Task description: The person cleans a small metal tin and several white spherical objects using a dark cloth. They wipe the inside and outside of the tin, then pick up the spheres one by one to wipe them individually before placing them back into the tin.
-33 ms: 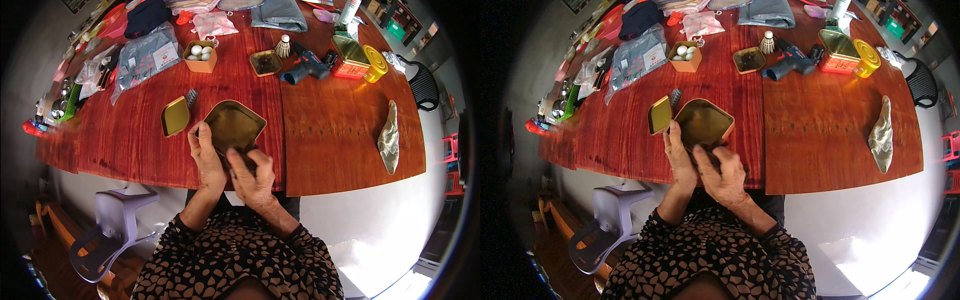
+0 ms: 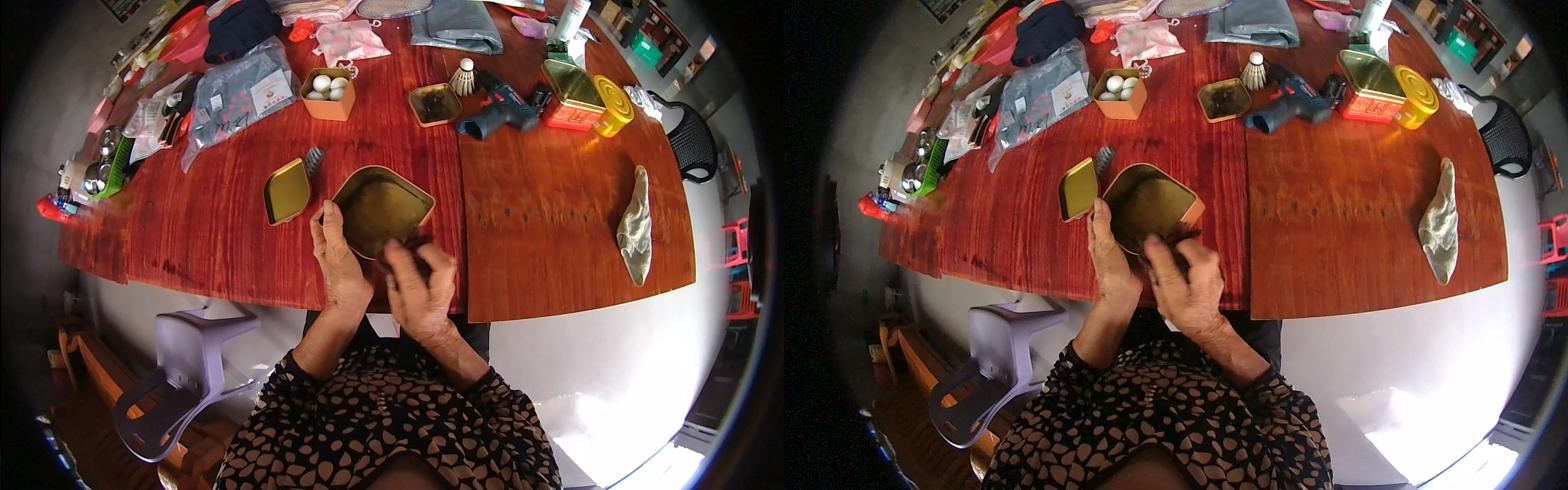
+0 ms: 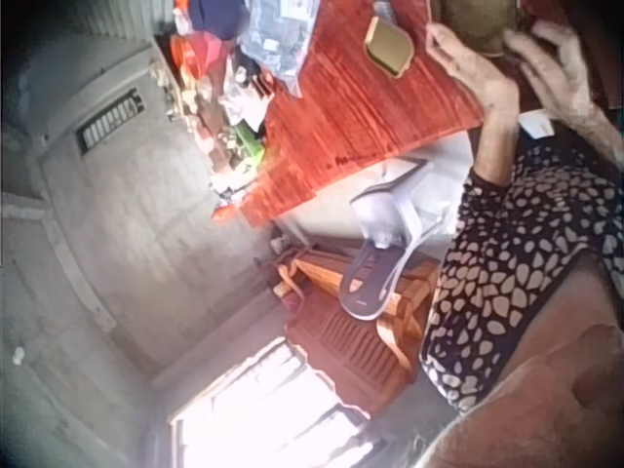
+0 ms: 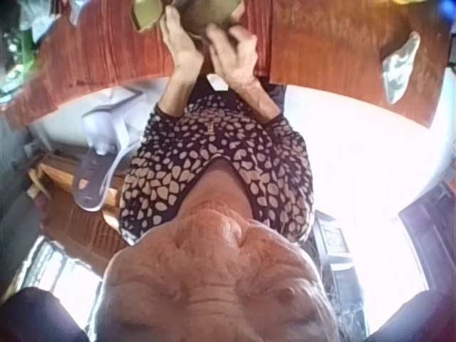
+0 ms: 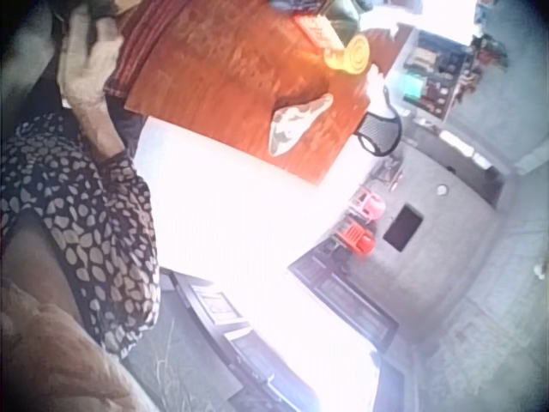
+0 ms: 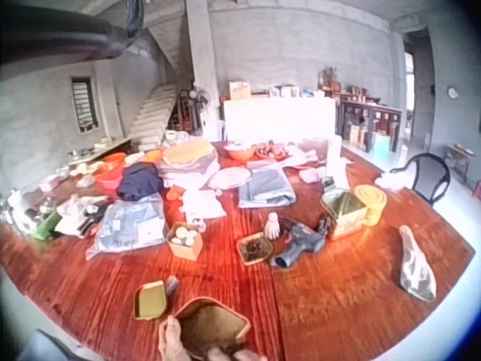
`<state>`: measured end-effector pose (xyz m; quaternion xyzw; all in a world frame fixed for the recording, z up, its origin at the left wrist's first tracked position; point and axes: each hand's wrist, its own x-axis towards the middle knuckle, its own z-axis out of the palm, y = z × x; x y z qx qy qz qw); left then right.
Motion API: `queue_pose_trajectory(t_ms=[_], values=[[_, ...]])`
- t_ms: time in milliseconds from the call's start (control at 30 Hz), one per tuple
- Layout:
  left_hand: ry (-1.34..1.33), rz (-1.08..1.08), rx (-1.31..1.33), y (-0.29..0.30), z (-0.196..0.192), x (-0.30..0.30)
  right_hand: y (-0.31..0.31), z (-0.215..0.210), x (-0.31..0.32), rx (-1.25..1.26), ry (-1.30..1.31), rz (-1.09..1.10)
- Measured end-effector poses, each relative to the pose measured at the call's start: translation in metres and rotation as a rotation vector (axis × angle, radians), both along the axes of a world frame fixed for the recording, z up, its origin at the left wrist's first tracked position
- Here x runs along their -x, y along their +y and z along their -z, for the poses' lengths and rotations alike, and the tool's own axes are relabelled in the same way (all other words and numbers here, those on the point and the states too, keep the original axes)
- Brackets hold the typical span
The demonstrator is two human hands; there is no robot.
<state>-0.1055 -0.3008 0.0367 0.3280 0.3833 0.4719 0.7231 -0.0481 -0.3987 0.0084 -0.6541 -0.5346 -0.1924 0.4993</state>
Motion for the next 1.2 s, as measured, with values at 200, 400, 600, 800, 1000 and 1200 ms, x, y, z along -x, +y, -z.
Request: queue_pose_trajectory(t_ms=[200,400,600,800,1000,1200], values=[[-0.424,0.271,0.4,0.0,0.014,-0.004,-0.005,0.005,-0.006,-0.013,0.115,0.044],[-0.529,0.451,0.324,0.0,0.02,0.004,0.011,-0.024,-0.028,-0.032,0.09,0.08],[-0.503,0.507,0.351,0.001,0.017,0.016,0.023,-0.05,-0.078,0.075,0.525,-0.467],[-0.519,0.576,0.37,0.006,0.021,0.019,0.01,-0.034,-0.076,0.071,0.707,-0.667],[-0.534,0.644,0.358,0.014,0.01,0.019,-0.022,-0.051,-0.042,0.107,0.314,-0.452],[-0.503,0.627,0.495,0.006,0.006,0.018,0.002,-0.053,-0.068,0.022,0.39,-0.567]])
